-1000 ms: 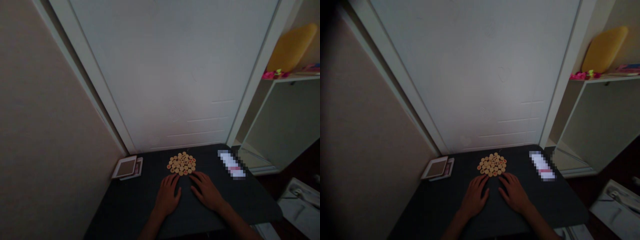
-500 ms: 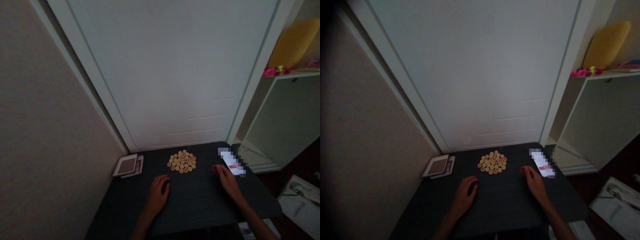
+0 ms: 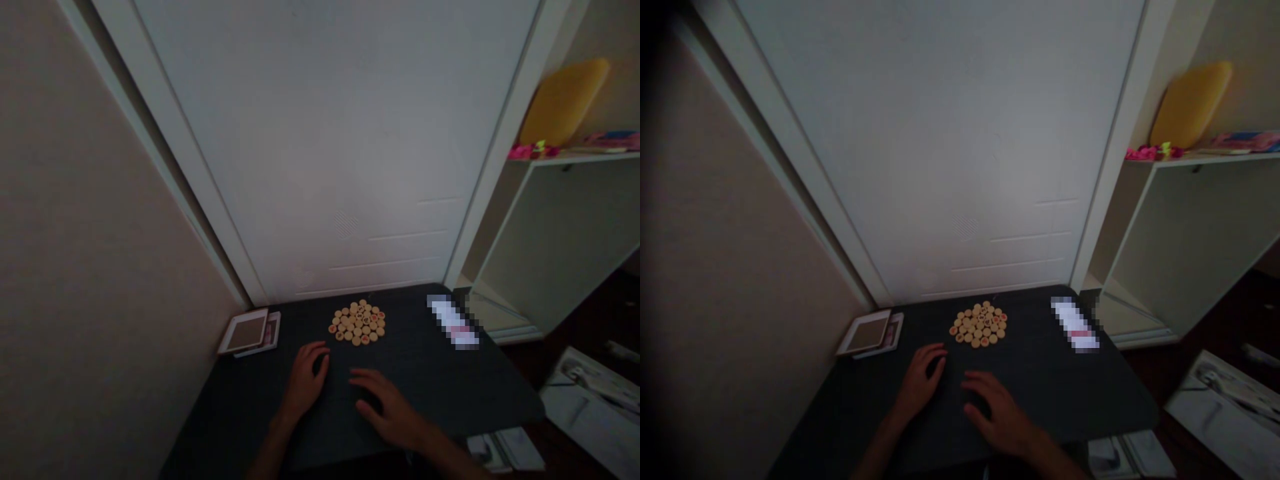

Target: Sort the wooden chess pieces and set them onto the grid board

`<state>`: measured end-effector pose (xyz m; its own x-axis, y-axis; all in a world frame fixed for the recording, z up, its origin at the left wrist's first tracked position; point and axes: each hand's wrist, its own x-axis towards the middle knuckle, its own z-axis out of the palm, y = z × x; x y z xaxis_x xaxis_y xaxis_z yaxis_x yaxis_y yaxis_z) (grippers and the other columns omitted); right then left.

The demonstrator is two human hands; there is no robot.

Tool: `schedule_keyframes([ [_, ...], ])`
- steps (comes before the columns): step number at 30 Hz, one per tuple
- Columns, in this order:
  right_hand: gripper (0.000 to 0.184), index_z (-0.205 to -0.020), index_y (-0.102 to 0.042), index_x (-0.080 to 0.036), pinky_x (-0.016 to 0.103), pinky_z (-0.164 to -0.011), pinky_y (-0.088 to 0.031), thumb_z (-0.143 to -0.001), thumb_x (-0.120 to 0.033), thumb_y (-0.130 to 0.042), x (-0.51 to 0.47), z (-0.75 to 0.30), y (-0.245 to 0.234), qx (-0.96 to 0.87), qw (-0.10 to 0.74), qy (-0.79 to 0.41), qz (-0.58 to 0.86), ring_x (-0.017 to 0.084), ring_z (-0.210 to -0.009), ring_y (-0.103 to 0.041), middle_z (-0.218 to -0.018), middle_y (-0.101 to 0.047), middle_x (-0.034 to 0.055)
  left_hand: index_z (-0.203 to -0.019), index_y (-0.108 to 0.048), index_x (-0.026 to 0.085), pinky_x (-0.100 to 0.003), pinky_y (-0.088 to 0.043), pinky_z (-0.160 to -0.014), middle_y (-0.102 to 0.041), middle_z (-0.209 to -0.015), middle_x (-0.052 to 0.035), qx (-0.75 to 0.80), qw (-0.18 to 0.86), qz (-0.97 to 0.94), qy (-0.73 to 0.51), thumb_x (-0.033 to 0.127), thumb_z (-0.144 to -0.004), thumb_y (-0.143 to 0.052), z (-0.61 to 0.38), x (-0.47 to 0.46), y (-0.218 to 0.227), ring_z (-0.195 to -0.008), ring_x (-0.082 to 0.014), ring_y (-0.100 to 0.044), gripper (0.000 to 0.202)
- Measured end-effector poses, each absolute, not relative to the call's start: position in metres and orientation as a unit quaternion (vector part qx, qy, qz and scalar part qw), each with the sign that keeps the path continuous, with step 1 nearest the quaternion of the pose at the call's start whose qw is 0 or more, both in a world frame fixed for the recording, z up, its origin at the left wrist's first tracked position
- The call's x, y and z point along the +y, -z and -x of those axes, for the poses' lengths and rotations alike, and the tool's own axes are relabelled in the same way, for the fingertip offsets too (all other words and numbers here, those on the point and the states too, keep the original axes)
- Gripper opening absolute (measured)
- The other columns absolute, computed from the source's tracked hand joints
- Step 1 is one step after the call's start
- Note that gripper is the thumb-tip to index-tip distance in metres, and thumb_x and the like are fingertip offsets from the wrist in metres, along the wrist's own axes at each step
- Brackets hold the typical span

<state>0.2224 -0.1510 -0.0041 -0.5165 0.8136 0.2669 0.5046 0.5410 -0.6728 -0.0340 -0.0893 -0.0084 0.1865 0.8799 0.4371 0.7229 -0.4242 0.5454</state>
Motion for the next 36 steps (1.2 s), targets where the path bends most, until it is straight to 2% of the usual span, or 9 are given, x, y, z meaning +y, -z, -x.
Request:
schedule_keyframes([
  [2,0.038,-0.134,-0.061,-0.031,0.042,-0.111,-0.047,-0.099,-0.044,-0.053,-0.146,-0.22,0.001,-0.821,0.315,-0.27,0.392,0.023,-0.131,-0.056,-0.141,-0.059,0.0061,-0.11,-0.07,0.025,-0.05,-0.05,-0.106,-0.066,-0.124,-0.0074,0.515,0.121,-0.767,-0.363,0.033,-0.098,-0.051,0.033,-0.089,0.003,-0.119,-0.0253,-0.06,0.023],
  [4,0.033,-0.127,-0.065,-0.03,0.044,-0.109,-0.049,-0.099,-0.041,-0.052,-0.129,-0.231,0.002,-0.808,0.348,-0.238,0.413,0.025,-0.125,-0.059,-0.134,-0.063,0.0071,-0.109,-0.071,0.025,-0.05,-0.05,-0.106,-0.067,-0.124,-0.0075,0.507,0.129,-0.773,-0.359,0.033,-0.098,-0.052,0.034,-0.087,-0.003,-0.118,-0.0251,-0.06,0.023],
  [8,0.039,-0.134,-0.06,-0.026,0.053,-0.107,-0.048,-0.101,-0.04,-0.046,-0.082,-0.273,0.013,-0.749,0.403,-0.125,0.51,0.029,-0.123,-0.059,-0.13,-0.064,0.0113,-0.108,-0.071,0.026,-0.048,-0.051,-0.105,-0.068,-0.121,-0.0064,0.513,0.12,-0.771,-0.359,0.031,-0.097,-0.053,0.038,-0.076,-0.01,-0.116,-0.0238,-0.062,0.022],
  [10,0.043,-0.14,-0.055,-0.026,0.055,-0.107,-0.047,-0.101,-0.041,-0.045,-0.062,-0.291,0.02,-0.725,0.401,-0.079,0.554,0.031,-0.126,-0.056,-0.134,-0.061,0.0124,-0.108,-0.071,0.025,-0.046,-0.05,-0.105,-0.069,-0.12,-0.0057,0.511,0.114,-0.771,-0.362,0.029,-0.097,-0.054,0.037,-0.067,-0.01,-0.116,-0.023,-0.062,0.021],
  [14,0.05,-0.144,-0.051,-0.026,0.057,-0.108,-0.044,-0.099,-0.047,-0.051,-0.04,-0.305,0.031,-0.753,0.343,-0.038,0.56,0.033,-0.134,-0.049,-0.145,-0.053,0.0122,-0.112,-0.07,0.024,-0.046,-0.049,-0.106,-0.069,-0.12,-0.0059,0.492,0.111,-0.78,-0.371,0.028,-0.097,-0.053,0.025,-0.046,-0.006,-0.117,-0.0221,-0.062,0.023],
  [17,0.049,-0.144,-0.052,-0.027,0.055,-0.108,-0.044,-0.099,-0.047,-0.049,-0.029,-0.302,0.033,-0.777,0.317,-0.03,0.543,0.033,-0.133,-0.049,-0.146,-0.052,0.0112,-0.11,-0.07,0.022,-0.046,-0.05,-0.103,-0.069,-0.119,-0.0074,0.487,0.112,-0.783,-0.37,0.028,-0.096,-0.054,0.014,-0.028,-0.007,-0.115,-0.0232,-0.062,0.022],
  [21,0.044,-0.14,-0.056,-0.025,0.055,-0.106,-0.046,-0.101,-0.043,-0.045,-0.015,-0.293,0.028,-0.761,0.341,-0.022,0.551,0.032,-0.126,-0.055,-0.138,-0.059,0.0124,-0.111,-0.07,0.021,-0.043,-0.05,-0.1,-0.071,-0.116,-0.0076,0.5,0.11,-0.791,-0.336,0.028,-0.093,-0.058,-0.001,-0.001,-0.015,-0.112,-0.0243,-0.062,0.023],
  [28,0.032,-0.125,-0.066,-0.025,0.049,-0.101,-0.053,-0.1,-0.036,-0.049,-0.011,-0.283,0.024,-0.818,0.364,-0.065,0.441,0.028,-0.117,-0.062,-0.125,-0.066,0.0116,-0.109,-0.071,0.028,-0.038,-0.048,-0.089,-0.073,-0.11,-0.0042,0.52,0.09,-0.822,-0.214,0.03,-0.089,-0.064,-0.013,0.02,-0.018,-0.102,-0.025,-0.064,0.021],
  [36,0.027,-0.116,-0.069,-0.027,0.049,-0.098,-0.054,-0.098,-0.035,-0.051,-0.016,-0.282,0.023,-0.813,0.364,-0.099,0.443,0.028,-0.111,-0.064,-0.118,-0.069,0.01,-0.111,-0.071,0.028,-0.039,-0.048,-0.091,-0.074,-0.109,-0.0036,0.532,0.107,-0.8,-0.256,0.036,-0.092,-0.063,-0.003,0.021,-0.013,-0.102,-0.0234,-0.066,0.022],
])
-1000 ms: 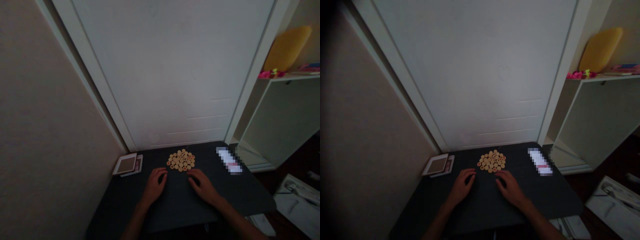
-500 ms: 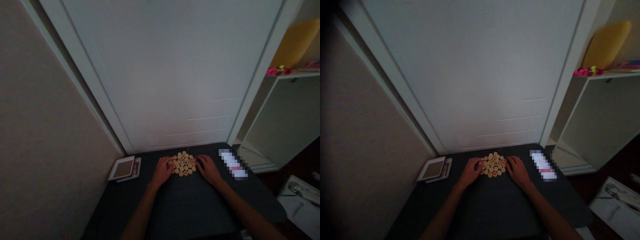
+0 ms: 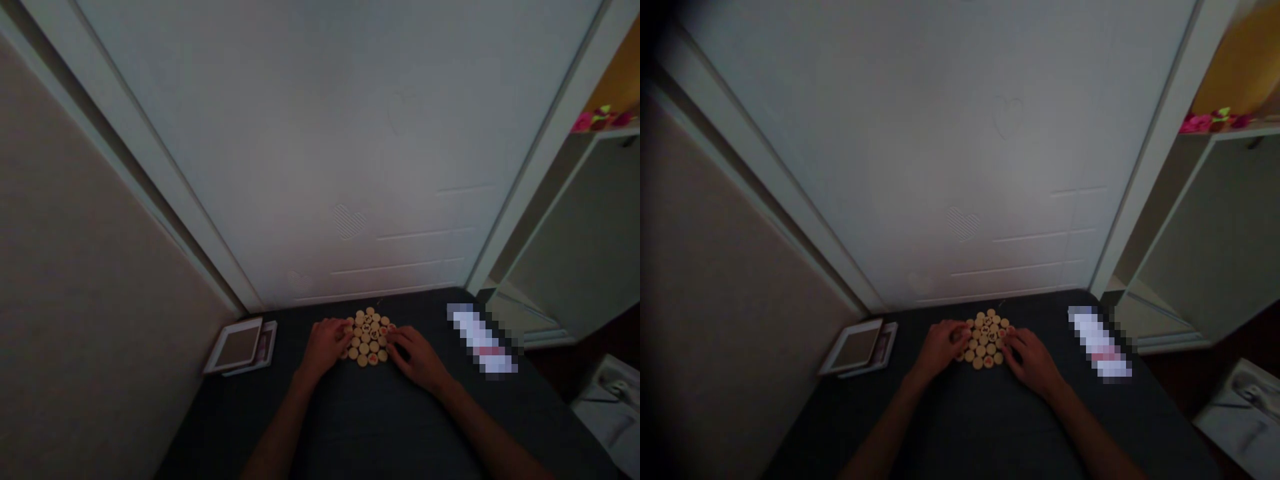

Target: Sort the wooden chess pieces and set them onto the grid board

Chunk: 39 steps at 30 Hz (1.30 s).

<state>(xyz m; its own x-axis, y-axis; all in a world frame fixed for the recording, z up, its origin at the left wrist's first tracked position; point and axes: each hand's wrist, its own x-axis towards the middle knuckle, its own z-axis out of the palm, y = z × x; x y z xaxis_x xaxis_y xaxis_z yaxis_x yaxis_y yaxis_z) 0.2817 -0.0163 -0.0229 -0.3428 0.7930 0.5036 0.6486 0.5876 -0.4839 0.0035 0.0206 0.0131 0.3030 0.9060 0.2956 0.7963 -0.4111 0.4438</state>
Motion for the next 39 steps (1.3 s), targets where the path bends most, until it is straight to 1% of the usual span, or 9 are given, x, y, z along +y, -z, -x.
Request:
schedule_keyframes([
  [6,0.023,-0.114,-0.068,-0.026,0.045,-0.093,-0.056,-0.098,-0.031,-0.051,-0.023,-0.28,0.019,-0.807,0.374,-0.1,0.446,0.026,-0.104,-0.065,-0.111,-0.07,0.0095,-0.11,-0.071,0.023,-0.038,-0.053,-0.091,-0.074,-0.109,-0.0045,0.556,0.143,-0.746,-0.338,0.038,-0.092,-0.062,0.029,0.034,-0.007,-0.098,-0.0213,-0.069,0.025],
  [11,0.02,-0.111,-0.068,-0.025,0.044,-0.09,-0.057,-0.098,-0.026,-0.053,-0.023,-0.28,0.022,-0.803,0.395,-0.092,0.436,0.025,-0.1,-0.065,-0.106,-0.07,0.0093,-0.105,-0.073,0.025,-0.04,-0.054,-0.093,-0.075,-0.108,-0.0039,0.544,0.169,-0.752,-0.332,0.039,-0.092,-0.061,0.047,0.034,0.008,-0.101,-0.0223,-0.069,0.023],
  [16,0.019,-0.11,-0.069,-0.027,0.044,-0.087,-0.058,-0.097,-0.025,-0.057,-0.022,-0.283,0.028,-0.788,0.418,-0.094,0.443,0.026,-0.098,-0.067,-0.104,-0.07,0.0084,-0.106,-0.073,0.027,-0.044,-0.051,-0.099,-0.074,-0.116,-0.0041,0.525,0.145,-0.765,-0.344,0.035,-0.093,-0.06,0.047,0.029,0.019,-0.109,-0.0237,-0.066,0.02],
  [20,0.021,-0.113,-0.069,-0.027,0.044,-0.091,-0.057,-0.097,-0.026,-0.056,-0.015,-0.282,0.029,-0.775,0.424,-0.108,0.456,0.026,-0.103,-0.066,-0.109,-0.07,0.0086,-0.108,-0.072,0.026,-0.05,-0.045,-0.106,-0.071,-0.123,-0.0052,0.515,0.127,-0.772,-0.349,0.031,-0.093,-0.061,0.048,0.028,0.026,-0.115,-0.0249,-0.064,0.019],
  [24,0.02,-0.111,-0.07,-0.027,0.041,-0.094,-0.055,-0.097,-0.029,-0.056,0.007,-0.269,0.016,-0.788,0.392,-0.132,0.456,0.024,-0.105,-0.065,-0.111,-0.069,0.0078,-0.109,-0.071,0.026,-0.045,-0.049,-0.1,-0.071,-0.12,-0.0055,0.513,0.131,-0.768,-0.361,0.029,-0.093,-0.061,0.049,0.026,0.028,-0.113,-0.0241,-0.064,0.019],
  [27,0.019,-0.109,-0.071,-0.027,0.036,-0.093,-0.054,-0.095,-0.028,-0.058,0.032,-0.249,0.003,-0.811,0.349,-0.149,0.445,0.022,-0.104,-0.065,-0.111,-0.069,0.0062,-0.108,-0.071,0.027,-0.044,-0.05,-0.098,-0.071,-0.118,-0.005,0.513,0.135,-0.764,-0.368,0.028,-0.093,-0.06,0.048,0.025,0.027,-0.112,-0.024,-0.064,0.019],
  [31,0.013,-0.098,-0.072,-0.024,0.035,-0.09,-0.051,-0.092,-0.026,-0.061,0.06,-0.223,-0.005,-0.849,0.275,-0.134,0.43,0.022,-0.097,-0.065,-0.101,-0.071,0.0061,-0.108,-0.071,0.027,-0.045,-0.051,-0.099,-0.071,-0.117,-0.0047,0.503,0.15,-0.757,-0.388,0.024,-0.092,-0.06,0.047,0.021,0.029,-0.112,-0.0232,-0.065,0.02],
  [35,0.01,-0.093,-0.071,-0.022,0.032,-0.081,-0.051,-0.089,-0.022,-0.061,0.067,-0.21,0.0,-0.854,0.267,-0.128,0.427,0.021,-0.087,-0.063,-0.092,-0.07,0.0056,-0.11,-0.07,0.027,-0.043,-0.051,-0.102,-0.07,-0.12,-0.0038,0.486,0.173,-0.759,-0.397,0.018,-0.092,-0.058,0.046,0.016,0.032,-0.114,-0.0215,-0.064,0.024],
  [39,0.012,-0.097,-0.07,-0.023,0.032,-0.081,-0.05,-0.087,-0.022,-0.063,0.064,-0.207,0.004,-0.852,0.265,-0.133,0.431,0.02,-0.088,-0.064,-0.091,-0.07,0.0046,-0.108,-0.07,0.027,-0.044,-0.051,-0.101,-0.07,-0.118,-0.0032,0.484,0.172,-0.762,-0.394,0.018,-0.094,-0.056,0.044,0.013,0.028,-0.112,-0.0213,-0.064,0.022],
])
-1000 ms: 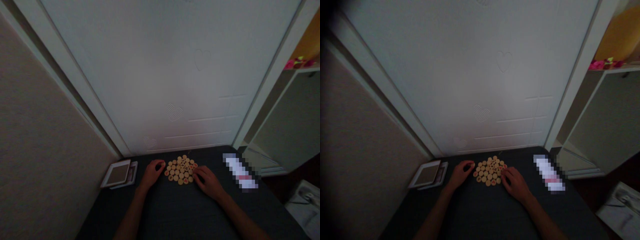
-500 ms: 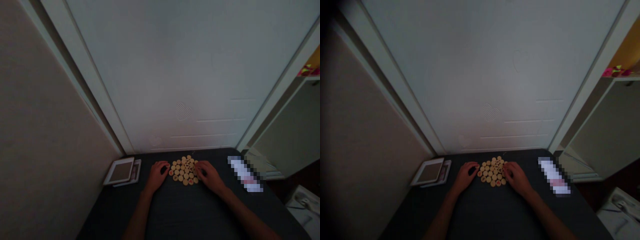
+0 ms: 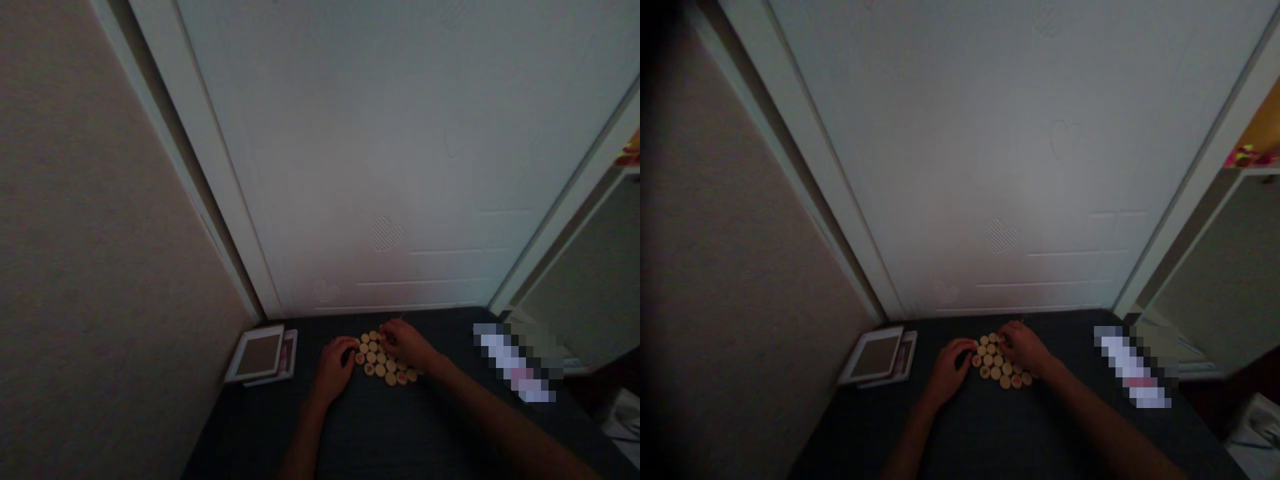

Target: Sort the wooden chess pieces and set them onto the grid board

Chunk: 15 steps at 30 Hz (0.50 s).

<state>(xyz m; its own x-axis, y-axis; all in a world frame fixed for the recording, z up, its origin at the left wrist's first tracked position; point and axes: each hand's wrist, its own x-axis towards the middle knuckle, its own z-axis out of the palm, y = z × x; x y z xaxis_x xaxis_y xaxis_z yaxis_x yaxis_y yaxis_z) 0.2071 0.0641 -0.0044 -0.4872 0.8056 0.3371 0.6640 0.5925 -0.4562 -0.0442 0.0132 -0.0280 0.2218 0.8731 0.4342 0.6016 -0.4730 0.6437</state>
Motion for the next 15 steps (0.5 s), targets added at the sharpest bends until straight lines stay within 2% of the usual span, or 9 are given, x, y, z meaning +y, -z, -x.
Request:
schedule_keyframes([
  [5,0.022,-0.11,-0.067,-0.023,0.034,-0.088,-0.051,-0.089,-0.028,-0.063,0.067,-0.227,0.001,-0.833,0.284,-0.138,0.454,0.02,-0.094,-0.065,-0.103,-0.07,0.0057,-0.112,-0.069,0.026,-0.047,-0.052,-0.101,-0.067,-0.122,-0.0054,0.49,0.131,-0.759,-0.408,0.026,-0.096,-0.058,0.037,0.005,0.015,-0.114,-0.0233,-0.062,0.02],
  [9,0.026,-0.113,-0.066,-0.024,0.035,-0.086,-0.053,-0.089,-0.032,-0.062,0.063,-0.269,0.002,-0.785,0.336,-0.159,0.496,0.021,-0.096,-0.066,-0.108,-0.07,0.0056,-0.13,-0.061,0.029,-0.05,-0.048,-0.108,-0.06,-0.137,-0.0064,0.452,0.106,-0.807,-0.365,0.034,-0.093,-0.064,0.014,-0.014,0.005,-0.129,-0.0264,-0.054,0.038],
  [15,0.035,-0.119,-0.066,-0.025,0.036,-0.081,-0.056,-0.087,-0.038,-0.064,0.035,-0.31,0.015,-0.714,0.398,-0.203,0.54,0.021,-0.088,-0.066,-0.108,-0.07,0.0061,-0.15,-0.042,0.032,-0.059,-0.026,-0.122,-0.039,-0.159,-0.0038,0.398,0.082,-0.881,-0.243,0.049,-0.095,-0.058,-0.026,-0.024,-0.004,-0.148,-0.0287,-0.033,0.06],
])
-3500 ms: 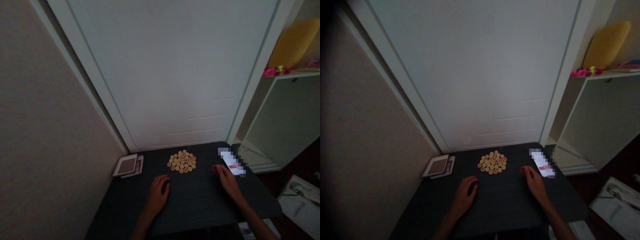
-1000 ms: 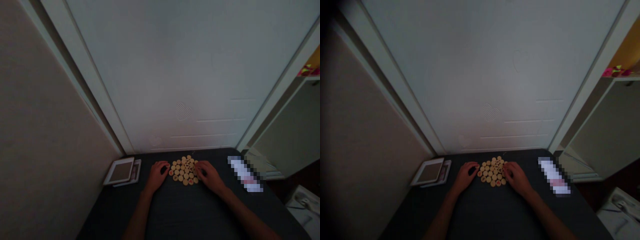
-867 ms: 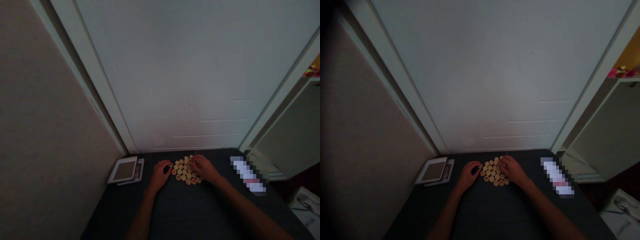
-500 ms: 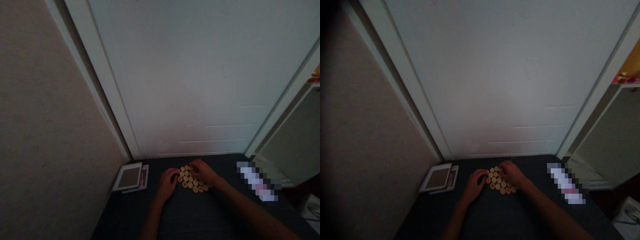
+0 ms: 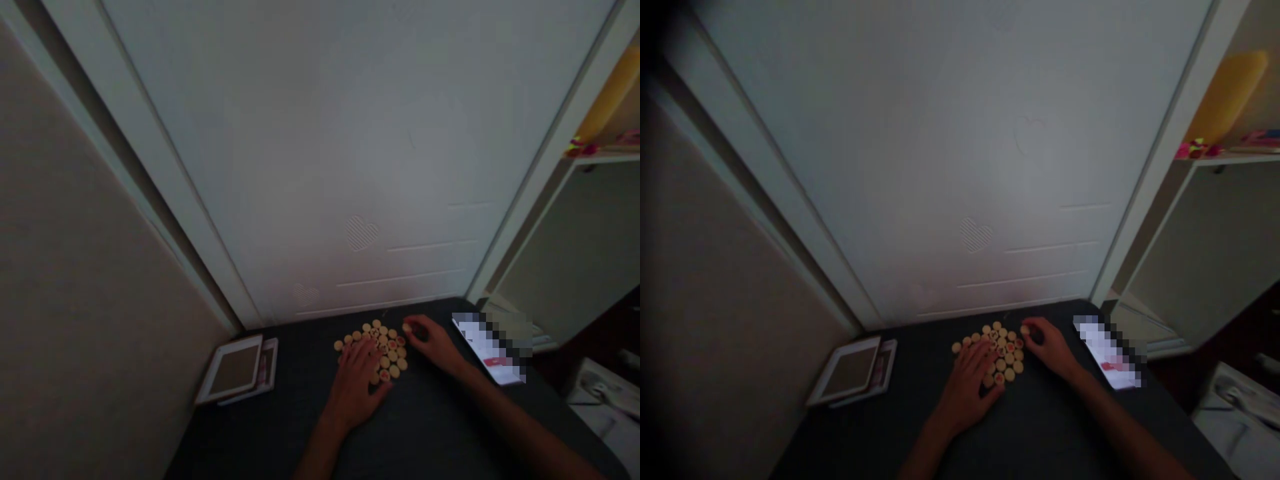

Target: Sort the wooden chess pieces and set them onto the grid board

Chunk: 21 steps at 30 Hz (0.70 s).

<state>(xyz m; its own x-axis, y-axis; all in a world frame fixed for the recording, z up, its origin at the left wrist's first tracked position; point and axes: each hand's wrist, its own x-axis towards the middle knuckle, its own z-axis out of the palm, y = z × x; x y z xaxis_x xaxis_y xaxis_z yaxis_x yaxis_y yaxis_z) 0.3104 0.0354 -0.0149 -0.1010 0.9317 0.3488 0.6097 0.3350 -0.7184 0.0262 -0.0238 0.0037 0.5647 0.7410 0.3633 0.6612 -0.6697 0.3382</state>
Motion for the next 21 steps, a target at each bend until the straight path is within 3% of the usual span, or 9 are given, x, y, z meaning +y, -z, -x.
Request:
schedule_keyframes([
  [6,0.035,-0.12,-0.068,-0.024,0.036,-0.072,-0.056,-0.09,-0.041,-0.06,0.023,-0.3,0.031,-0.672,0.45,-0.23,0.542,0.02,-0.078,-0.064,-0.097,-0.068,0.0062,-0.158,-0.026,0.031,-0.058,-0.019,-0.124,-0.028,-0.164,-0.0026,0.385,0.07,-0.904,-0.17,0.06,-0.097,-0.046,-0.038,-0.014,-0.004,-0.152,-0.0279,-0.024,0.07],
  [13,0.031,-0.118,-0.069,-0.025,0.036,-0.077,-0.056,-0.091,-0.038,-0.06,0.02,-0.293,0.032,-0.692,0.458,-0.228,0.509,0.021,-0.085,-0.065,-0.101,-0.067,0.0075,-0.157,-0.028,0.032,-0.057,-0.018,-0.124,-0.029,-0.164,-0.0032,0.406,0.067,-0.899,-0.146,0.057,-0.1,-0.041,-0.043,-0.013,-0.002,-0.151,-0.0283,-0.026,0.064],
  [21,0.038,-0.117,-0.069,-0.023,0.035,-0.072,-0.056,-0.091,-0.048,-0.06,0.022,-0.302,0.033,-0.602,0.514,-0.262,0.552,0.021,-0.079,-0.066,-0.099,-0.07,0.008,-0.158,-0.026,0.028,-0.059,-0.015,-0.124,-0.025,-0.165,-0.0074,0.418,0.054,-0.897,-0.13,0.07,-0.091,-0.048,-0.053,-0.001,-0.005,-0.152,-0.0312,-0.023,0.083],
])
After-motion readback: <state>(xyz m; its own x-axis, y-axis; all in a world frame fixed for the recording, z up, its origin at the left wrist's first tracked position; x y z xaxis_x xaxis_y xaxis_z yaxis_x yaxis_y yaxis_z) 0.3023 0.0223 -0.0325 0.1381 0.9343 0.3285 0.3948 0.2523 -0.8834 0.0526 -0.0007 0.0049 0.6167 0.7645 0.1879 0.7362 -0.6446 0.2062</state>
